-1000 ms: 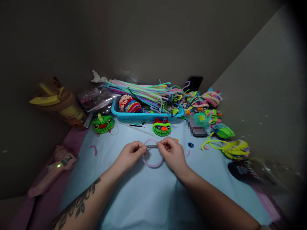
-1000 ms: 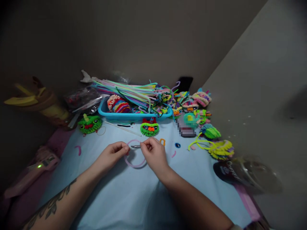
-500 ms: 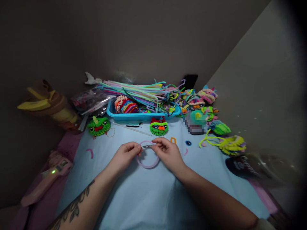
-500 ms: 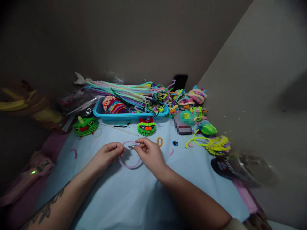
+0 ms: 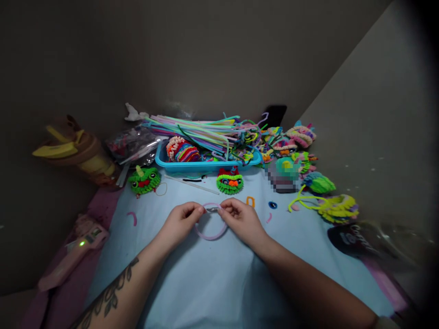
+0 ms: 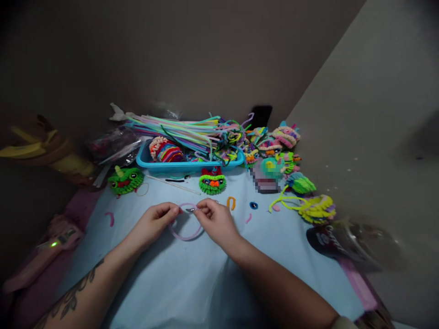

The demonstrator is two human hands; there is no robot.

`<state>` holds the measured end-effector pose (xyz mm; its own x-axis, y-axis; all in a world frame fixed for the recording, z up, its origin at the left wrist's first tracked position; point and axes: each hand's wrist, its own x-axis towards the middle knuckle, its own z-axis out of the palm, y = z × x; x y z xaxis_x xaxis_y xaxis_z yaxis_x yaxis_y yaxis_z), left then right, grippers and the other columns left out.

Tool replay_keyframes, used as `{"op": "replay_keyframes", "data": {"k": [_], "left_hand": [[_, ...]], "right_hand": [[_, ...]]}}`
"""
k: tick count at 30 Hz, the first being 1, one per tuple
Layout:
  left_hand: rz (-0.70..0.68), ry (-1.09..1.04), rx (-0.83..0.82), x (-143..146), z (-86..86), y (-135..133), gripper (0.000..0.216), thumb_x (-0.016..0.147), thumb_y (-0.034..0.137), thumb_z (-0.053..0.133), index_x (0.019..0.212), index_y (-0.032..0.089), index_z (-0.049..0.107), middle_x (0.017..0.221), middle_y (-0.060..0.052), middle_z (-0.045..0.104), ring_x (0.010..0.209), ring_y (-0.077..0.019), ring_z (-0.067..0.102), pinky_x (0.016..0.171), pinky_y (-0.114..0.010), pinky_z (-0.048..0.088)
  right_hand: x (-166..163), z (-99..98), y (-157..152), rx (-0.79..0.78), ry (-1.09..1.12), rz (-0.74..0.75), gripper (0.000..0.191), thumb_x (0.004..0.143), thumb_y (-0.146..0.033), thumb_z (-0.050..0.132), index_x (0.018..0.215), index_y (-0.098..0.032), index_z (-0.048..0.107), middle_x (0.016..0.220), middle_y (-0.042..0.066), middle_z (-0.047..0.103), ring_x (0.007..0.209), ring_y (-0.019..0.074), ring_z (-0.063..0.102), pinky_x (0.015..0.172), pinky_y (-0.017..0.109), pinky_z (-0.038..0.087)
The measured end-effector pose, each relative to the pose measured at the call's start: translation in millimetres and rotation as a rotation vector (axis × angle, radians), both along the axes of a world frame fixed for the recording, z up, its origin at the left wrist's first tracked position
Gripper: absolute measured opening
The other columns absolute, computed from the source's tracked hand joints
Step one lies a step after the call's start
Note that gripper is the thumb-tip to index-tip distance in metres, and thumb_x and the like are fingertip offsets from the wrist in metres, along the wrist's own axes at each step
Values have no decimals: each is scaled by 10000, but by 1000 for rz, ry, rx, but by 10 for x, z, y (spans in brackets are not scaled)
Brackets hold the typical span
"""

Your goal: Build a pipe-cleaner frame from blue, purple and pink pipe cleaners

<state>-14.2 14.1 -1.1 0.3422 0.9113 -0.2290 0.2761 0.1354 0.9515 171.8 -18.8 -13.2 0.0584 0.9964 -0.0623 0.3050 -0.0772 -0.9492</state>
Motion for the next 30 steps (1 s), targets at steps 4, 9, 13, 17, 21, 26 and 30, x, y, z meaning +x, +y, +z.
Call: {"op": "replay_keyframes", "data": {"k": [4, 9, 13, 17, 21, 26, 30], "left_hand": [[62, -16, -19, -24, -20, 6, 304, 759, 431, 606, 763, 131, 661, 613, 13, 544, 580, -109, 445, 544, -212, 320], [69, -259, -193, -16, 11, -4, 370, 648, 385, 742, 886, 126, 629, 656, 18, 571, 585, -92, 491, 572, -205, 363], [161, -377, -262, -3, 42, 1, 437, 584, 347, 799, 916, 138, 609, 693, 8, 611, 605, -97, 546, 587, -204, 401], [229, -360, -292, 12, 55, 4, 424, 558, 388, 803, 834, 135, 604, 665, -15, 649, 609, -119, 588, 590, -215, 422], [228, -318, -296, 30, 77, -9, 400, 573, 417, 774, 802, 131, 615, 698, -43, 672, 602, -133, 597, 575, -231, 425], [283, -281, -229, 18, 96, -5, 292, 652, 397, 708, 729, 138, 599, 605, 2, 610, 530, -98, 527, 526, -207, 381], [228, -254, -198, 23, 86, -9, 272, 687, 387, 675, 732, 134, 585, 580, 9, 574, 517, -94, 500, 520, -206, 367]], "right_hand": [[43, 8, 16, 15, -22, 20, 108, 757, -283, 594, 742, -177, 610, 616, -12, 580, 573, 121, 540, 537, 231, 416], [54, -1, 35, -37, 148, -23, 161, 752, -331, 605, 786, -180, 561, 608, -40, 535, 502, 92, 502, 463, 207, 383], [33, 14, 49, -128, 291, -32, 211, 752, -366, 595, 810, -194, 487, 578, -69, 505, 419, 72, 469, 387, 180, 343], [14, 19, 53, -94, 307, -18, 215, 718, -328, 624, 826, -185, 505, 632, -66, 487, 473, 61, 473, 417, 173, 352], [15, 3, 42, -45, 301, -33, 257, 731, -343, 625, 910, -185, 530, 635, -60, 496, 493, 72, 479, 441, 188, 365], [17, -12, 36, -63, 264, -3, 223, 740, -357, 620, 850, -177, 547, 596, -48, 518, 487, 84, 467, 433, 197, 341], [3, -19, 30, -58, 270, 5, 224, 742, -335, 617, 886, -178, 547, 604, -55, 502, 499, 84, 462, 450, 196, 347]]}}
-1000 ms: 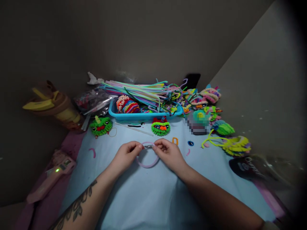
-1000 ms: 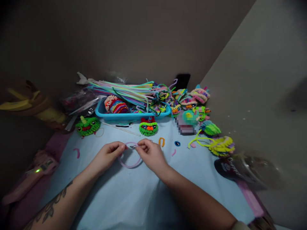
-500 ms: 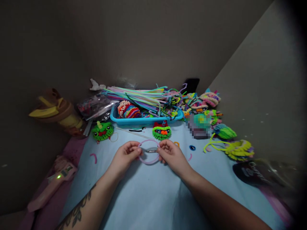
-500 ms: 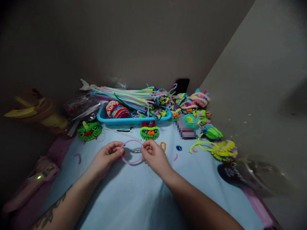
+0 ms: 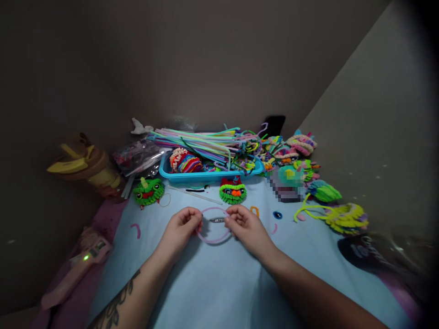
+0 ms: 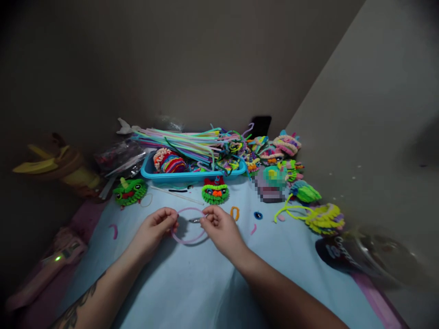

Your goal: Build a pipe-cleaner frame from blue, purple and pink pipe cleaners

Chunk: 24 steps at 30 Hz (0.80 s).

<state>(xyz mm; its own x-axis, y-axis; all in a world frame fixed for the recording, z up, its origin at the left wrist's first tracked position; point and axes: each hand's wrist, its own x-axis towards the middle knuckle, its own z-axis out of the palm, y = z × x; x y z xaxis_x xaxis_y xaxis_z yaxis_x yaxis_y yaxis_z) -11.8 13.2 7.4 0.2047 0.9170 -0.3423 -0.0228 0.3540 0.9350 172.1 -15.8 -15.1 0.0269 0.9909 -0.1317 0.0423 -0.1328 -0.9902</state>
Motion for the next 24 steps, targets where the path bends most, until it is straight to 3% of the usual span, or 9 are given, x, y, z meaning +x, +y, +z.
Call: {"op": "replay_keyframes", "data": {"k": [6, 10, 15, 20, 24], "left_hand": [[-67, 94, 160, 45, -35, -45, 349, 719, 365, 639, 995, 152, 617, 654, 8, 582, 555, -113, 516, 533, -219, 388], [-89, 213, 212, 50, -61, -74, 271, 725, 369, 625, 874, 145, 662, 610, 4, 586, 543, -123, 495, 513, -223, 368], [-146, 316, 282, 32, -62, -90, 196, 752, 337, 600, 768, 156, 673, 650, -15, 636, 594, -142, 527, 556, -229, 390], [-267, 383, 380, -4, -48, -61, 185, 785, 296, 561, 735, 163, 680, 692, -24, 658, 656, -154, 555, 609, -232, 403], [-280, 357, 352, -6, -52, -51, 203, 798, 308, 552, 763, 153, 679, 708, -31, 662, 675, -161, 568, 625, -238, 416]], "right_hand": [[-22, -19, -48, 84, -111, 52, 267, 803, -283, 550, 1052, -193, 586, 619, -39, 545, 564, 112, 537, 525, 220, 418], [-50, -40, -82, 97, -211, 97, 244, 804, -260, 545, 1026, -204, 631, 661, -13, 604, 589, 125, 576, 540, 229, 452], [-62, 10, -97, 251, -374, 106, 199, 793, -204, 568, 955, -219, 683, 843, 27, 705, 698, 144, 630, 628, 251, 484], [-46, 68, -82, 328, -437, 161, 183, 800, -158, 550, 842, -226, 715, 809, 18, 733, 732, 157, 659, 682, 268, 482], [-43, 60, -79, 250, -430, 131, 171, 793, -215, 571, 887, -221, 713, 740, 13, 706, 643, 146, 619, 595, 250, 460]]}}
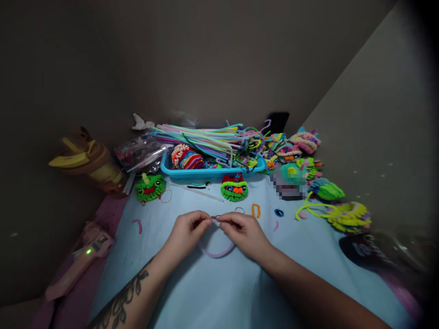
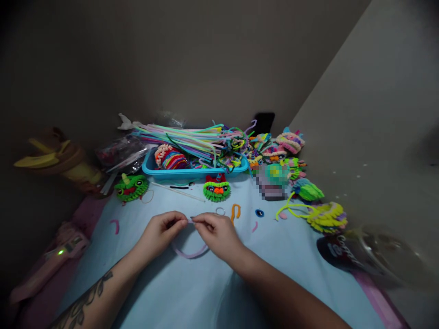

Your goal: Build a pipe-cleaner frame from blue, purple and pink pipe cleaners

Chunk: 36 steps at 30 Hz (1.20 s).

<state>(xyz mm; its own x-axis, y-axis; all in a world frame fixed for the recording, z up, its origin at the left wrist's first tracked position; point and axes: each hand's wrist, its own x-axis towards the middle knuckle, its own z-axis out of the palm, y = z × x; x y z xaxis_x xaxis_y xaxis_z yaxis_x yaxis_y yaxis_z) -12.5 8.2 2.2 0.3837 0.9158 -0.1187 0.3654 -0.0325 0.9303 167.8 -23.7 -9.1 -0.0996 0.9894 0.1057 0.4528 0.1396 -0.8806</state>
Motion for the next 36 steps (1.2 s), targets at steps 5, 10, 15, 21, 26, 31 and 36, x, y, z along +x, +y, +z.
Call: {"op": "replay_keyframes", "data": {"k": [5, 10, 15, 21, 26, 31, 36], "left_hand": [[45, -95, -60, 18, 6, -8, 182, 767, 301, 594, 799, 151, 692, 783, -45, 693, 743, -169, 597, 692, -247, 435], [120, -229, -225, 33, -5, -11, 311, 731, 355, 640, 955, 139, 647, 669, -6, 627, 557, -111, 516, 537, -216, 389], [214, -360, -305, 26, -12, 29, 383, 726, 429, 643, 955, 123, 615, 768, -53, 661, 606, -121, 542, 560, -221, 400], [237, -254, -237, -17, -75, 67, 295, 750, 426, 613, 727, 132, 601, 619, -4, 583, 542, -96, 455, 534, -211, 345], [165, -209, -219, -5, -84, 49, 262, 769, 393, 577, 717, 136, 583, 609, 5, 559, 557, -103, 454, 551, -217, 348], [132, -204, -202, 39, -54, 12, 229, 769, 371, 564, 718, 148, 553, 581, 31, 499, 552, -100, 430, 535, -208, 332], [104, -246, -237, 65, -38, -26, 268, 769, 429, 558, 738, 164, 532, 555, 62, 412, 512, -94, 378, 487, -205, 308]], "right_hand": [[-13, -19, 10, -163, 93, -3, 182, 759, -267, 589, 878, -190, 702, 625, -6, 618, 539, 116, 525, 502, 226, 398], [-30, -1, 33, -392, 345, 41, 191, 705, -312, 625, 818, -159, 645, 579, -33, 566, 456, 75, 468, 420, 190, 347], [24, -33, 76, -414, 476, -143, 220, 706, -344, 621, 824, -164, 575, 530, -54, 547, 386, 62, 445, 360, 169, 316], [52, -25, 99, -373, 537, -176, 240, 698, -303, 635, 889, -177, 562, 610, -54, 552, 432, 61, 462, 389, 174, 325], [35, -39, 82, -287, 492, -126, 298, 711, -334, 664, 952, -168, 614, 727, -17, 559, 615, 92, 529, 546, 204, 408], [23, -91, 47, -168, 348, -137, 257, 768, -313, 610, 985, -178, 640, 670, -16, 561, 569, 98, 507, 518, 213, 391], [-17, -74, 18, -85, 160, -88, 256, 780, -252, 577, 1004, -188, 681, 731, 22, 657, 611, 126, 572, 564, 237, 449]]}}
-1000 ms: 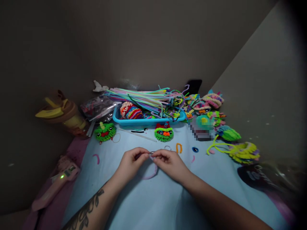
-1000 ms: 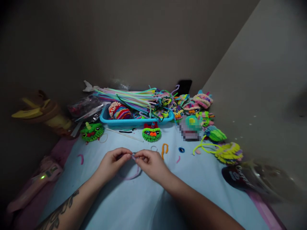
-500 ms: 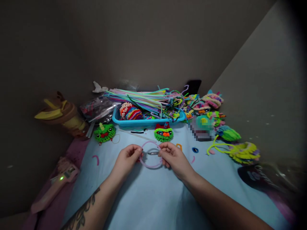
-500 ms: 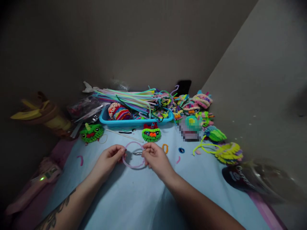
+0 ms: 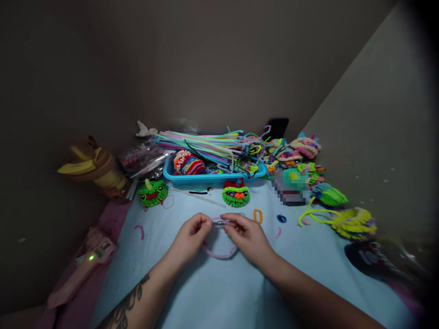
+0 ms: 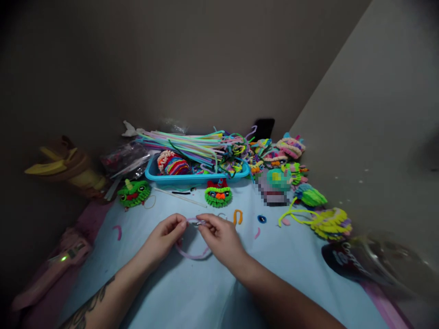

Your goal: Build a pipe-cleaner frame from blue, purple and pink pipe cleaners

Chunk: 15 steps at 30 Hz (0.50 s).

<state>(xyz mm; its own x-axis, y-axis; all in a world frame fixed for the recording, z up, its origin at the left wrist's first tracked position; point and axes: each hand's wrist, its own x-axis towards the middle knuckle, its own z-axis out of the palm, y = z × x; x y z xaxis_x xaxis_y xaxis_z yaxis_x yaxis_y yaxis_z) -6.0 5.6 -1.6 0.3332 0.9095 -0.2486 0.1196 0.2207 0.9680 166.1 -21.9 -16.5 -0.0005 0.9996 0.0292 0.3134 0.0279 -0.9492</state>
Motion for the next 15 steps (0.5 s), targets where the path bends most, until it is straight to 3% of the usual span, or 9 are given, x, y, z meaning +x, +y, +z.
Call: {"op": "replay_keyframes", "data": {"k": [8, 15], "left_hand": [[-11, 97, 41, -44, 27, 23, 255, 746, 388, 552, 686, 142, 578, 551, 41, 446, 519, -100, 388, 499, -218, 303], [-71, 81, 28, -16, 65, -17, 261, 754, 389, 549, 665, 144, 574, 547, 48, 425, 518, -92, 362, 495, -214, 283]], "right_hand": [[32, 97, -2, 132, -155, 151, 272, 801, -156, 507, 957, -229, 717, 895, 40, 728, 821, 167, 658, 748, 284, 501], [15, 83, -15, 67, -158, 109, 238, 785, -223, 569, 984, -208, 699, 766, 32, 676, 686, 155, 609, 623, 264, 476]]}}
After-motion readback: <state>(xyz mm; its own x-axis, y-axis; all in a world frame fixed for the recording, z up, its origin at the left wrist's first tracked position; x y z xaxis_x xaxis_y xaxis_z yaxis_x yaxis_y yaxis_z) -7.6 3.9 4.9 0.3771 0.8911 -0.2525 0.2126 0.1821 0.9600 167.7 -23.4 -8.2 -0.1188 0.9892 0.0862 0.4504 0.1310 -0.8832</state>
